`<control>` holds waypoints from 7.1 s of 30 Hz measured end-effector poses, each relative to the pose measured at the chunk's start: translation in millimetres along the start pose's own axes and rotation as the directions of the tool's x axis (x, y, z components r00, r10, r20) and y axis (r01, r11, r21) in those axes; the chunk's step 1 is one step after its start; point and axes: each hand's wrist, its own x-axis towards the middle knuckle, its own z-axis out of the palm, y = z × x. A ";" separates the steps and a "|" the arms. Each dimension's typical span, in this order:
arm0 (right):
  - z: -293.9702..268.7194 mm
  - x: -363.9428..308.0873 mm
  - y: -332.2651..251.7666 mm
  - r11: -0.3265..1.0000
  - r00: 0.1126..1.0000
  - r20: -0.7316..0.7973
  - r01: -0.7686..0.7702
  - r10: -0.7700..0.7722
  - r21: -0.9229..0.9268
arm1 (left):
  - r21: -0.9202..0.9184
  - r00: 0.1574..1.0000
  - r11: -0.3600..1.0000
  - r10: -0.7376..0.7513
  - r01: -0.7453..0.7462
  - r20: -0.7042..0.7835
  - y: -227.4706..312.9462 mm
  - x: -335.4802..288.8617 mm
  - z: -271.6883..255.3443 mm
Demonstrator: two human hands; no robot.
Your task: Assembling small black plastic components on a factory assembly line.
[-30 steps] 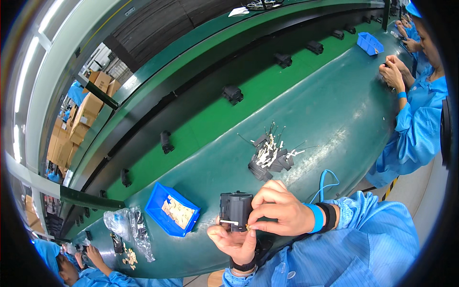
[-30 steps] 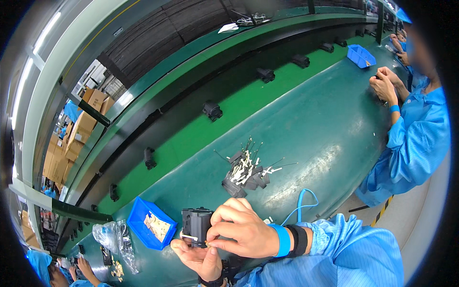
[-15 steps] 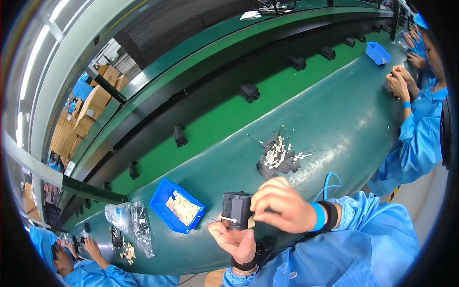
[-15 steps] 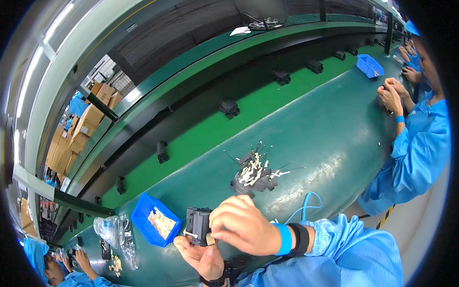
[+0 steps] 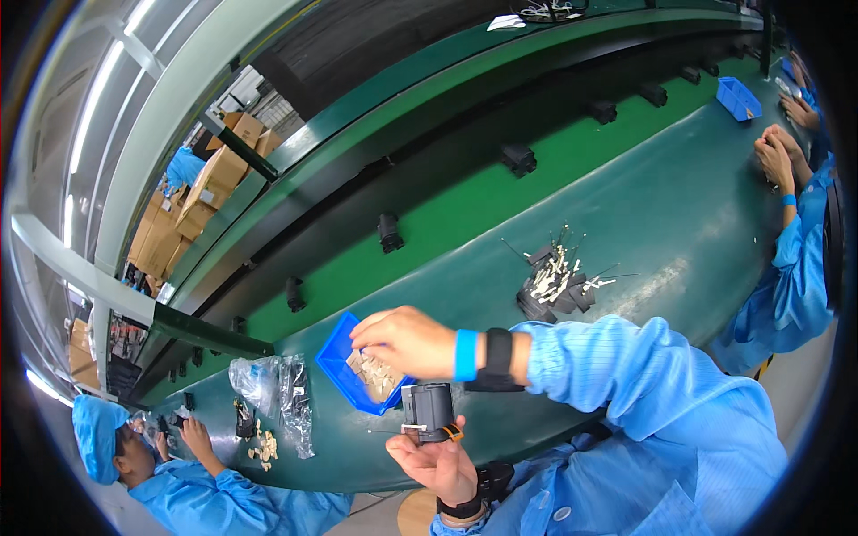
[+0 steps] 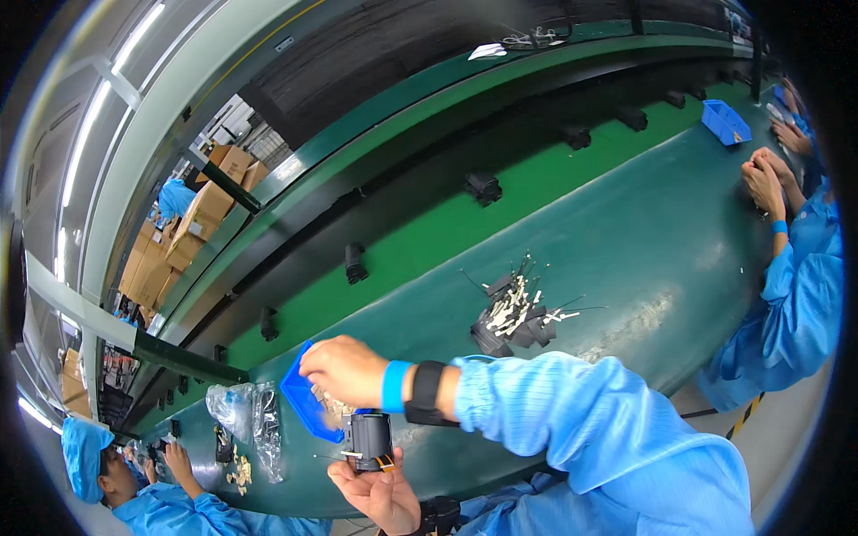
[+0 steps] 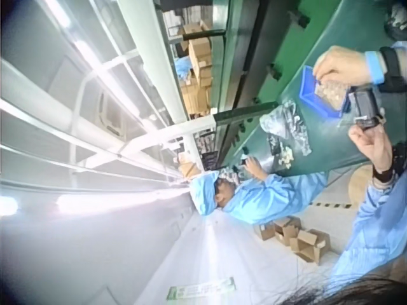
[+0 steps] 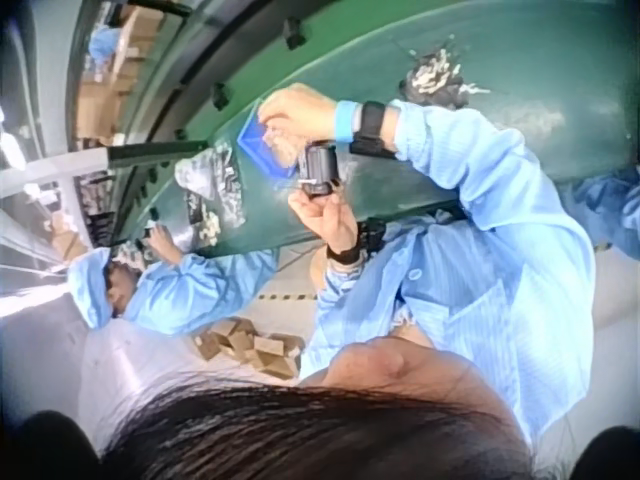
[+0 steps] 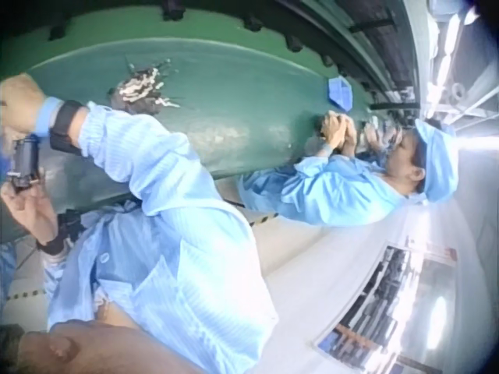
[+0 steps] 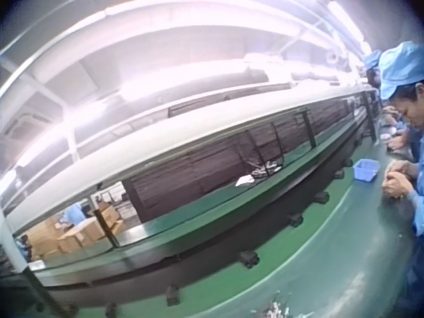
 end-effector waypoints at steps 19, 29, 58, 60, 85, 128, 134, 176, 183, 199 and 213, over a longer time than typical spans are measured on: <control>-51.9 -109.3 -57.7 0.973 0.995 -0.077 -0.044 0.063 0.226 | -0.122 0.984 0.987 -0.083 0.103 0.158 -6.7 5.0 28.9; -45.4 -115.1 -57.5 0.971 0.967 -0.241 -0.024 0.082 0.237 | -0.059 0.986 0.998 -0.019 0.029 0.164 -15.9 -1.6 21.0; -89.4 -129.2 -44.3 0.940 0.929 -0.140 -0.335 0.342 0.069 | -0.142 0.928 0.926 -0.321 0.349 0.188 -20.6 16.6 45.1; -105.8 -130.7 -46.3 0.901 0.913 0.006 -0.404 0.408 0.155 | -0.036 0.911 0.942 -0.311 0.332 0.272 -24.4 19.2 40.2; -283.5 -48.1 141.6 0.351 0.704 -0.588 -0.710 0.398 -0.611 | 0.050 0.842 0.872 -0.484 0.487 0.239 -71.5 60.7 54.1; -185.8 -99.9 77.9 0.488 0.859 0.183 -0.086 0.478 -0.869 | 0.012 0.869 0.882 -0.465 0.470 0.168 -5.1 0.6 18.8; -203.3 -103.2 76.0 0.832 0.934 0.091 -0.260 0.346 -0.491 | 0.022 0.853 0.869 -0.490 0.494 0.179 -10.4 -3.4 18.8; -84.9 -160.7 -77.0 0.984 0.991 -0.076 -0.100 0.112 0.148 | 0.289 0.774 0.864 -0.499 0.411 0.389 10.2 -20.1 24.3; -82.3 -161.4 -77.0 0.997 0.997 -0.049 -0.051 0.054 0.053 | 0.359 0.827 0.888 -0.419 0.286 0.376 7.0 -22.9 21.4; -68.2 -140.8 -75.2 0.983 0.997 0.080 0.012 0.003 -0.181 | 0.569 0.892 0.822 -0.268 0.014 0.365 24.0 -16.9 17.8; 2.2 4.3 -15.5 0.971 0.999 0.028 -0.018 0.026 -0.237 | 0.077 0.924 0.934 -0.356 0.349 0.137 38.3 -12.0 -57.0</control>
